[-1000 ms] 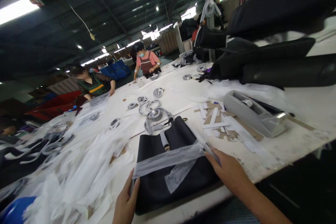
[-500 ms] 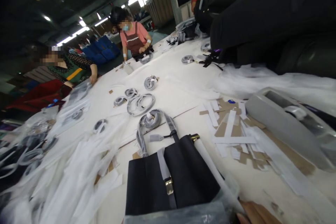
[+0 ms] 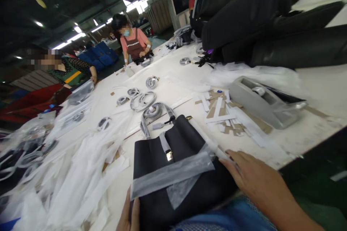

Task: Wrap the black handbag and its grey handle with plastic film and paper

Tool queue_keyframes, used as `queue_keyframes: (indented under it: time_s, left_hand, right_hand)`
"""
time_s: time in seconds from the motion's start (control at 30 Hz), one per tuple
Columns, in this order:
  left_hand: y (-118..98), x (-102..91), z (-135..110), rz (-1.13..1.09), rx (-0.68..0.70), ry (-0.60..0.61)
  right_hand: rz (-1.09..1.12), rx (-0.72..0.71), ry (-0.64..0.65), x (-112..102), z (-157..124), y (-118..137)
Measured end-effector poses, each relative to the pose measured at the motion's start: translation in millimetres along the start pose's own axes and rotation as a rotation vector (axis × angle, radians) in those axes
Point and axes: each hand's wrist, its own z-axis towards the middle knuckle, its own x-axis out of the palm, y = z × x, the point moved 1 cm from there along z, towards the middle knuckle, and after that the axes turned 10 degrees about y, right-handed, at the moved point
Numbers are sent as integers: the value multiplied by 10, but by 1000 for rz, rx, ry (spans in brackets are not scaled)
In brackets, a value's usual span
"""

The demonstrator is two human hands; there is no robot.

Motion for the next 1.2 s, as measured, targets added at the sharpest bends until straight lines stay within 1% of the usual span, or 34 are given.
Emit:
queue_keyframes:
  time_s: [0.07,0.17,0.23,0.3,0.33,0.4,0.47,0.5,0.6,0.7,0.8,0.9,0.93,1.03,1.1,1.2]
  left_hand:
    - [-31,-26,-26,18,62,17]
    - [-167,-147,-35,70,138,-8]
    - [-331,-273,-25,150,218,-49]
    - [-560,-385,-2,236,367,-65]
    - [-697,-419,17,265,459,-49]
    - [-1003,-418,81,285,624,41]
    - [-1333,-331,183,275,737,189]
    - [-1498,-264,246,270,770,272]
    - [-1933,-33,443,257,788,484]
    - [-2203,150,584,230,766,634]
    - [-2305,221,647,160,708,794]
    - [-2336,201,677,55,677,929]
    - [-2344,184,688,10,684,945]
    - [-2359,123,729,-147,698,927]
    - [-2354,87,746,-232,667,944]
    - [-2337,55,734,-250,628,984]
  right_hand:
    - [39,24,-49,-124,47,36]
    - [133,44,-118,-161,164,100]
    - [188,-16,-121,-127,248,156]
    - [220,-94,-126,-100,307,214]
    - [233,-125,-127,-95,322,240]
    - [261,-158,-135,-105,324,279]
    - [289,-151,-129,-122,300,296]
    - [301,-139,-120,-127,283,295]
    - [321,-87,-100,-118,225,261]
    - [350,-43,-93,-102,182,207]
    - [383,-42,-80,-109,178,171]
    - [355,-79,-100,-129,204,158]
    - [329,-109,-109,-133,213,158]
    - [256,-203,-104,-127,230,165]
    - [244,-222,-85,-111,234,166]
    - [254,-205,-78,-85,238,160]
